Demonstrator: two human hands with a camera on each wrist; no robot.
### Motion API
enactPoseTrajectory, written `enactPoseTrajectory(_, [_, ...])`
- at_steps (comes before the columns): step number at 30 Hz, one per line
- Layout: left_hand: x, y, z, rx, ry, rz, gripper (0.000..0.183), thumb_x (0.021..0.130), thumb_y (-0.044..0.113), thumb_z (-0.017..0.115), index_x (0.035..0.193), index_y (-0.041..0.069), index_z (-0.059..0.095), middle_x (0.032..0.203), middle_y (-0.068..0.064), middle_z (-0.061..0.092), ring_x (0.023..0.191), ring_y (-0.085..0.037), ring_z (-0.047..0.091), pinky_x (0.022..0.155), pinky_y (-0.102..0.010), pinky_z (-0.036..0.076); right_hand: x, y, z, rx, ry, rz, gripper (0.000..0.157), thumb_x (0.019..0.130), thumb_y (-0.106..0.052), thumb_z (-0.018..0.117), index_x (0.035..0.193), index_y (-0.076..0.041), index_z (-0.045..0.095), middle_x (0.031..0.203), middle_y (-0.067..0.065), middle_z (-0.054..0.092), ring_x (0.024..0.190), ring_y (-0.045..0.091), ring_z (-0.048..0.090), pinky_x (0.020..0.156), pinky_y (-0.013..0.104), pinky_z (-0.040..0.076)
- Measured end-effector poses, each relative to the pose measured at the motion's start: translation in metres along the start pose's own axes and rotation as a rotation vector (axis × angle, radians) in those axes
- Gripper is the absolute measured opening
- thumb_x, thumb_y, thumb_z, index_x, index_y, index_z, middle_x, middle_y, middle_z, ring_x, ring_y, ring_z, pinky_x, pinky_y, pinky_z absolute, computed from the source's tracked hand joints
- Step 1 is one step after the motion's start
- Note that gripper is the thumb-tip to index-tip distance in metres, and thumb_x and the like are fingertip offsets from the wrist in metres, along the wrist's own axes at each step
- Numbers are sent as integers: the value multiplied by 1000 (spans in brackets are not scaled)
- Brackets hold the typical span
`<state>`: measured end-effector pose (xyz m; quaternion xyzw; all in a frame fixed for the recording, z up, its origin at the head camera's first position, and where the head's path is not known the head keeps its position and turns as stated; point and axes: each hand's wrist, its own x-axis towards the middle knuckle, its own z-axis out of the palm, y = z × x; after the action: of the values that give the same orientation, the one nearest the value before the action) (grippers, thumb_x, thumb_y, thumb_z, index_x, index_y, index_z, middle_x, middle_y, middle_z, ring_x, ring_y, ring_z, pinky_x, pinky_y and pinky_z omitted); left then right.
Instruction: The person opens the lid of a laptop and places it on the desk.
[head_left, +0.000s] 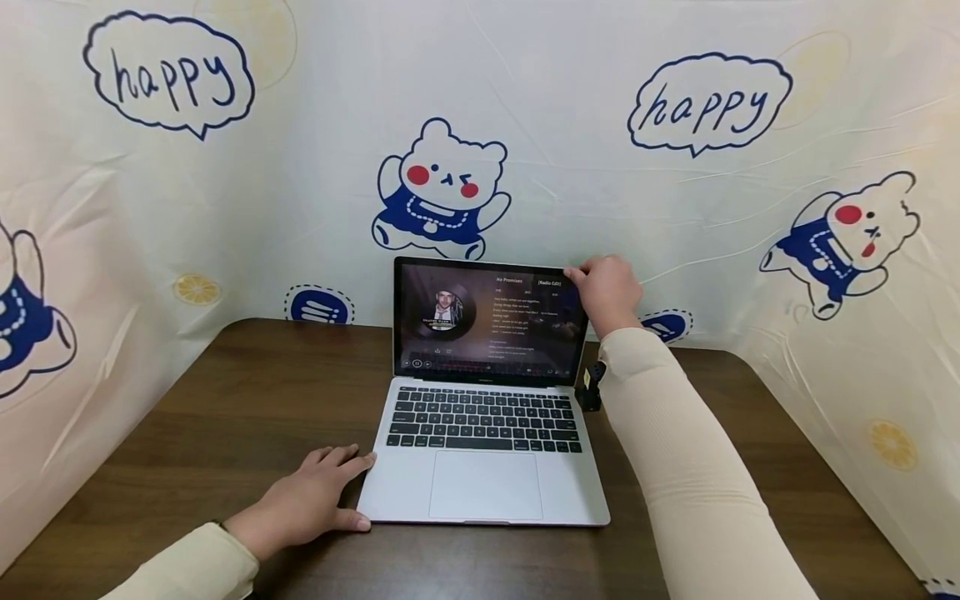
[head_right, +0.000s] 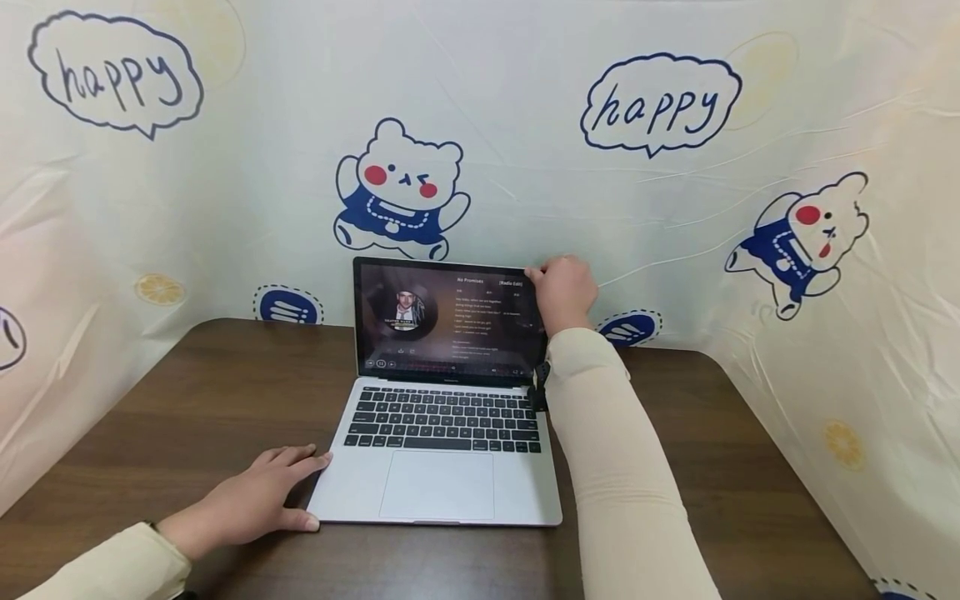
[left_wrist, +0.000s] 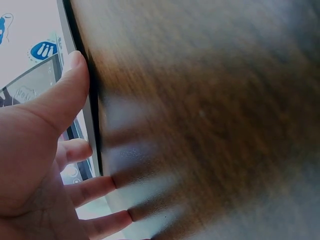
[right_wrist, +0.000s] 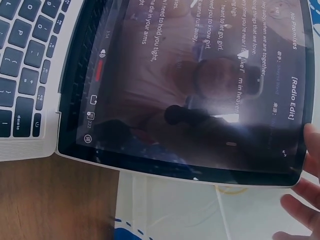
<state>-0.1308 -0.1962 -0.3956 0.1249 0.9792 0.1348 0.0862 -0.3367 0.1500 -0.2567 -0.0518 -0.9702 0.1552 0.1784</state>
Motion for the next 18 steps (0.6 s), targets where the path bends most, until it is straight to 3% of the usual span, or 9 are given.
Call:
enactPoseTrajectory(8, [0, 0, 1, -4, -13, -11, 86, 60, 63, 66, 131, 18, 48, 134, -15, 40, 121, -39, 33, 74, -52, 45, 2, 0, 0, -4, -30, 12, 36, 85, -49, 53, 105, -24, 68, 101, 4, 64, 77, 23, 59, 50, 37, 41])
enactPoseTrajectory(18, [1, -1, 2, 2, -8, -18, 86, 59, 63, 66, 131, 19, 48, 134, -15, 41, 121, -38, 34, 74, -52, 45, 5, 0, 2, -21, -88, 26, 42, 88, -47, 50, 123, -25, 57, 122, 8, 55, 99, 30, 56, 62, 45, 46])
